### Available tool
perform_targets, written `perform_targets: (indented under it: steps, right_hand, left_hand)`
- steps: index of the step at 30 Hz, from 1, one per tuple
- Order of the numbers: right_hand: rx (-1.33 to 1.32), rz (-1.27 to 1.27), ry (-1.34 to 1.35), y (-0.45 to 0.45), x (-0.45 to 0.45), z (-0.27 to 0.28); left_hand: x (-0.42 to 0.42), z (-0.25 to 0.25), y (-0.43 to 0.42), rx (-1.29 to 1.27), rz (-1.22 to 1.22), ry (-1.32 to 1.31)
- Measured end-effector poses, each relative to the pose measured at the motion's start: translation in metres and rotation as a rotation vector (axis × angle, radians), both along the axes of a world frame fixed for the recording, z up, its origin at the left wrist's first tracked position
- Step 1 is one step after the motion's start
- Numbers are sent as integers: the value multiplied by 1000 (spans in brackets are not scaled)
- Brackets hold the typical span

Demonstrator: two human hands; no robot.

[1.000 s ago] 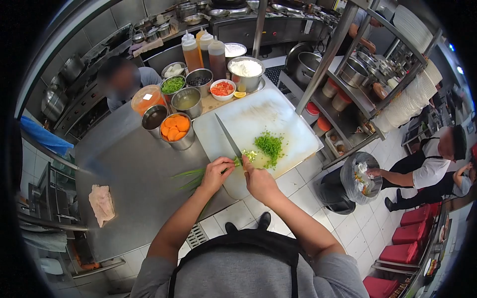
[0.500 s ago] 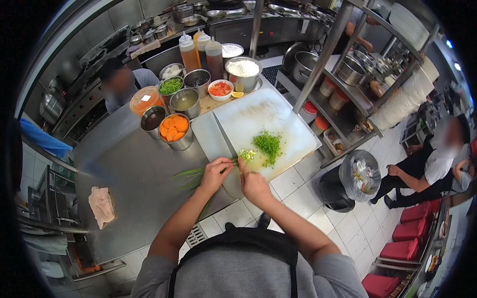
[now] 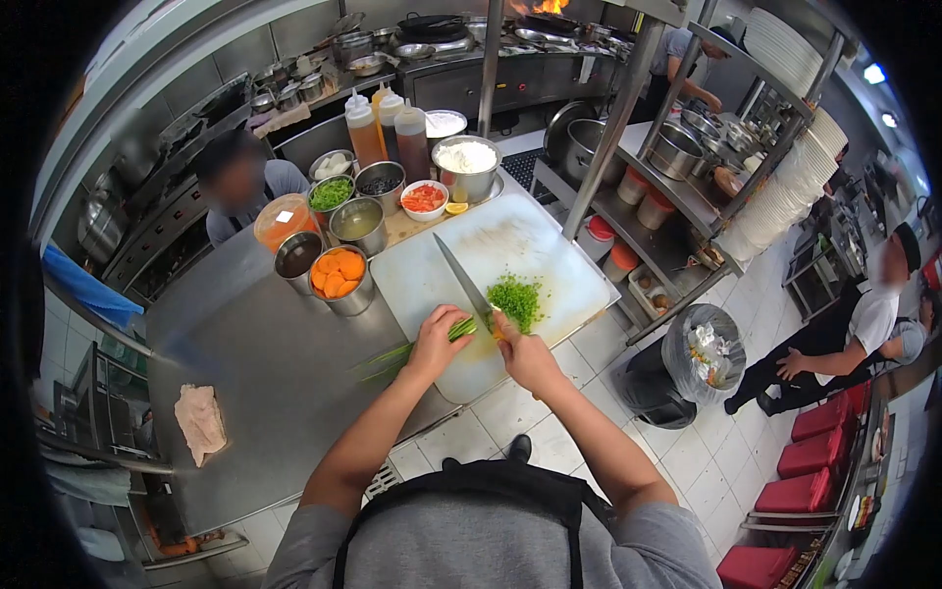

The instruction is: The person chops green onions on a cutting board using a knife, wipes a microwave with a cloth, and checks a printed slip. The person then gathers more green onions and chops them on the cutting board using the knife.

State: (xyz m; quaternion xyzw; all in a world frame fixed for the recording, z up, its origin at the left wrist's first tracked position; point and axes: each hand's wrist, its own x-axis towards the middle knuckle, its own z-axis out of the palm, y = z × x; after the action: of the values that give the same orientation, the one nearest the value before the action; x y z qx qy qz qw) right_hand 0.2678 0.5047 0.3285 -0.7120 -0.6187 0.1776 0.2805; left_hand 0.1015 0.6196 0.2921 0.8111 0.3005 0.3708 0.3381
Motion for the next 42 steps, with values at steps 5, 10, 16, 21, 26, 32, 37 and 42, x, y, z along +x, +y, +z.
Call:
perform_targets:
  steps: [5,10,16,21,26,32,37,42]
  right_hand:
    - [20,-11,-19,-3,-9,-5]
    - [-66,-4,-31,-3,-16,3]
    - [-39,32,-55,1,-15,12]
    - [-79,98,-9,5,-13,59]
    - [-102,4,-94,-3,-26,10]
    - [-123,39,-67,2,-20,36]
    - [-23,13,-129,-2,-30,1]
    - [-123,25,-79,1,-26,33]
  left_hand:
    - [-26,0,-3,24,-14,63]
    - [-26,-10,-6,29,-30,28]
    - [-20,-10,-9,45,-16,-7]
    - [-20,-12,-9,84,-22,-1]
    - [-19,-16,-7,107,-18,-1]
    - [-19,-13,-6,88,-40,-8]
    - [-18,-8,-5,69,-30,-23]
    - [-20,-14,-6,83,-31,-18]
